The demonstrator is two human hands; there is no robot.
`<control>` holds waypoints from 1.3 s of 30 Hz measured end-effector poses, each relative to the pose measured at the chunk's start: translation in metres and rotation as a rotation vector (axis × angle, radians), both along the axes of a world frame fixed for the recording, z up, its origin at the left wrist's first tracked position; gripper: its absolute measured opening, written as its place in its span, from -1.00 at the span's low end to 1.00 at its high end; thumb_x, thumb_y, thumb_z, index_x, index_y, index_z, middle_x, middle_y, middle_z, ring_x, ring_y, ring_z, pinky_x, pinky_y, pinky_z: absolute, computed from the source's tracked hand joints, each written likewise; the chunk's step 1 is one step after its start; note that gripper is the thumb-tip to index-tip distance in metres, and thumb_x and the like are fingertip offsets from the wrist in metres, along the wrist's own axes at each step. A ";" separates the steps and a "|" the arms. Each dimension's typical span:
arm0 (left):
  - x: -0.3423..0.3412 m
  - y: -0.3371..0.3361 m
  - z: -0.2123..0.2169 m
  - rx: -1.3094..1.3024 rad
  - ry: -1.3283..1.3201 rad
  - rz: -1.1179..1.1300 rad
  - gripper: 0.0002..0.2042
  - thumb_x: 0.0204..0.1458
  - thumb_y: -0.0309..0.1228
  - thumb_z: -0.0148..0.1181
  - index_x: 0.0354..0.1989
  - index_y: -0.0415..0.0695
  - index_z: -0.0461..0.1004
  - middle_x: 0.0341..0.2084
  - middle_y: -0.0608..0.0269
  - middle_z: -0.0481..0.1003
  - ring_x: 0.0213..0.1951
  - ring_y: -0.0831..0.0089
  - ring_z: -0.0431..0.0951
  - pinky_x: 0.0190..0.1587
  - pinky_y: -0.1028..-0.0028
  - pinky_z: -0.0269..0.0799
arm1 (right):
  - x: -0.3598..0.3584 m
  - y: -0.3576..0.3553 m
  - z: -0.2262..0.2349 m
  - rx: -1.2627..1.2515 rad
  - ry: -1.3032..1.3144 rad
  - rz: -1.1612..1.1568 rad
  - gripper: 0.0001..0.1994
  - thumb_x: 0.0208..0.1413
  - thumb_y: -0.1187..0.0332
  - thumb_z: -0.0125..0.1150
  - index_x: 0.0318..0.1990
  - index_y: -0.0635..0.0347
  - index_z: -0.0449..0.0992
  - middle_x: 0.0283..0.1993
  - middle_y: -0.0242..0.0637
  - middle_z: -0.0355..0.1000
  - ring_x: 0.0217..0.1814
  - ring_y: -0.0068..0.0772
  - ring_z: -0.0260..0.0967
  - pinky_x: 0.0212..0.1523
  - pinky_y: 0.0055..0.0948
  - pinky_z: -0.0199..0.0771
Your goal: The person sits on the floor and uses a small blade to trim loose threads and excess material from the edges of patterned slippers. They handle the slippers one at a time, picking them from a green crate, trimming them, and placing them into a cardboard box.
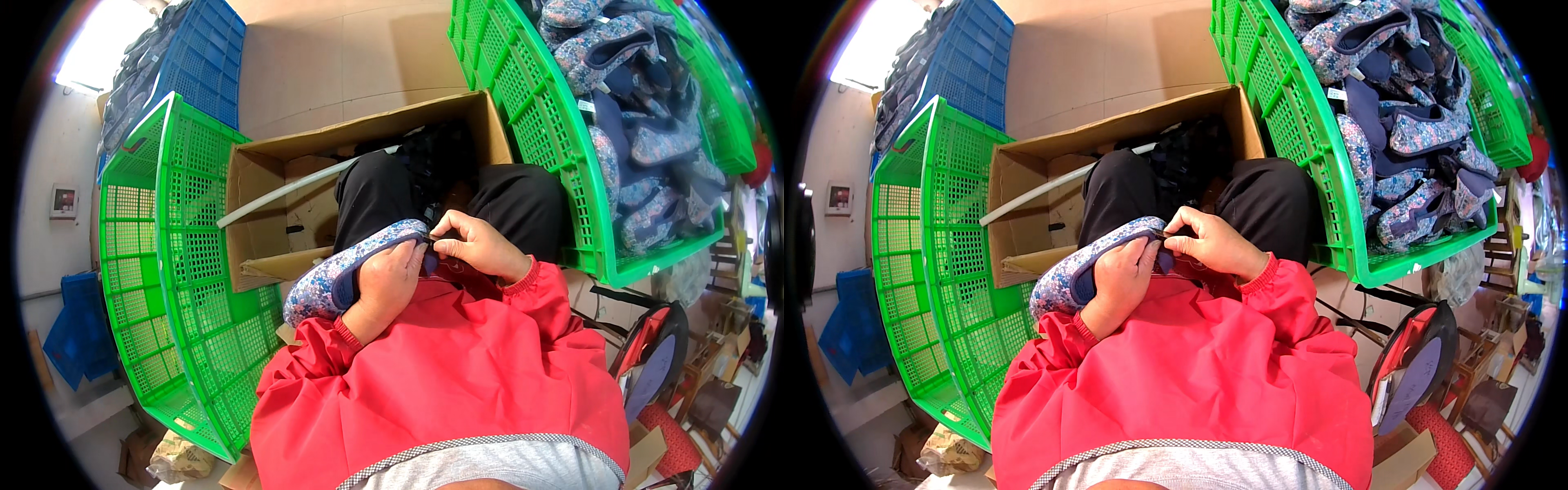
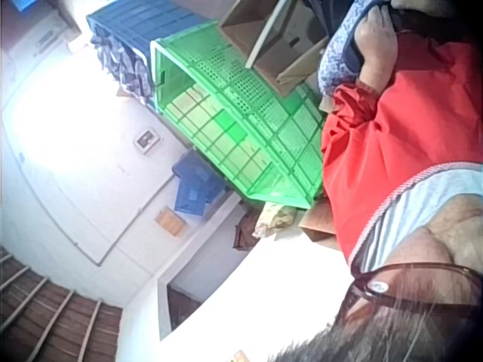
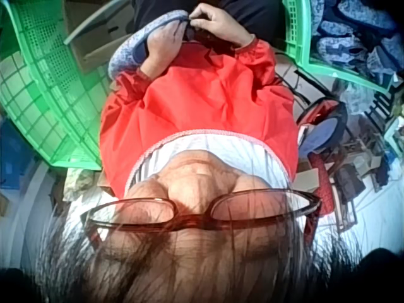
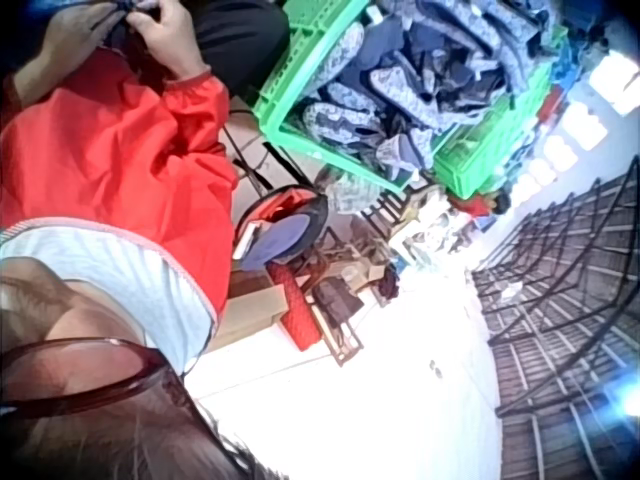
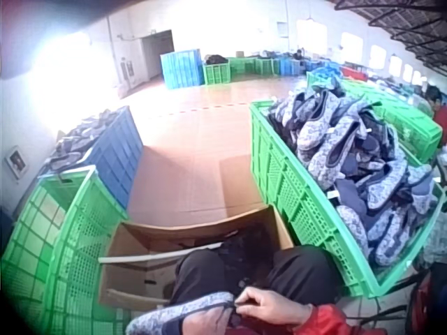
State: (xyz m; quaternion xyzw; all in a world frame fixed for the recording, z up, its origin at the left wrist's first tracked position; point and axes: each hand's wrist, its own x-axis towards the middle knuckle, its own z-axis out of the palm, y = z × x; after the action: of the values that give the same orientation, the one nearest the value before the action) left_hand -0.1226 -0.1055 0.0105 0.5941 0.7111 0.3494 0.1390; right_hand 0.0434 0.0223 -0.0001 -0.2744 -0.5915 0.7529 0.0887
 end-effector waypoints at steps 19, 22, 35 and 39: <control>0.001 -0.001 -0.001 0.005 -0.006 -0.014 -0.87 0.12 -0.38 0.25 -0.35 -0.18 0.56 -0.56 0.03 0.53 -0.51 0.06 0.56 -0.45 0.20 0.43 | -0.007 0.003 0.021 0.194 -0.032 -0.017 -0.87 0.20 0.41 0.28 -0.21 0.25 0.48 -0.37 -0.36 0.51 -0.33 -0.58 0.45 -0.27 -0.53 0.45; 0.001 -0.001 -0.001 -0.015 0.002 -0.027 -0.87 0.13 -0.38 0.24 -0.35 -0.19 0.56 -0.56 0.03 0.53 -0.52 0.06 0.56 -0.45 0.20 0.43 | -0.007 0.006 -0.001 0.087 0.019 -0.138 -0.83 0.20 0.39 0.31 -0.16 0.26 0.49 -0.30 -0.38 0.52 -0.23 -0.59 0.45 -0.21 -0.53 0.46; 0.001 -0.003 -0.009 0.173 -0.017 -0.116 -0.82 0.05 -0.39 0.34 -0.25 -0.24 0.59 -0.49 -0.04 0.58 -0.46 0.07 0.62 -0.40 0.25 0.51 | -0.033 -0.002 -0.021 -0.091 0.025 -0.302 -0.88 0.20 0.44 0.30 -0.36 0.22 0.49 -0.35 -0.48 0.43 -0.34 -0.72 0.28 -0.28 -0.66 0.33; -0.004 -0.009 -0.008 0.170 -0.016 -0.139 -0.82 0.01 -0.46 0.37 -0.25 -0.26 0.59 -0.46 -0.03 0.61 -0.46 0.08 0.63 -0.38 0.28 0.54 | -0.029 0.005 -0.033 -0.092 -0.081 -0.513 -0.87 0.24 0.38 0.27 -0.33 0.21 0.55 -0.40 -0.57 0.42 -0.44 -0.81 0.21 -0.44 -0.70 0.22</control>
State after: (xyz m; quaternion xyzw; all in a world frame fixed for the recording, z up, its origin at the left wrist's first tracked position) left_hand -0.1264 -0.1146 0.0027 0.6488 0.6349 0.4028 0.1175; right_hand 0.0144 0.0277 -0.0335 -0.4489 -0.4710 0.7203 0.2403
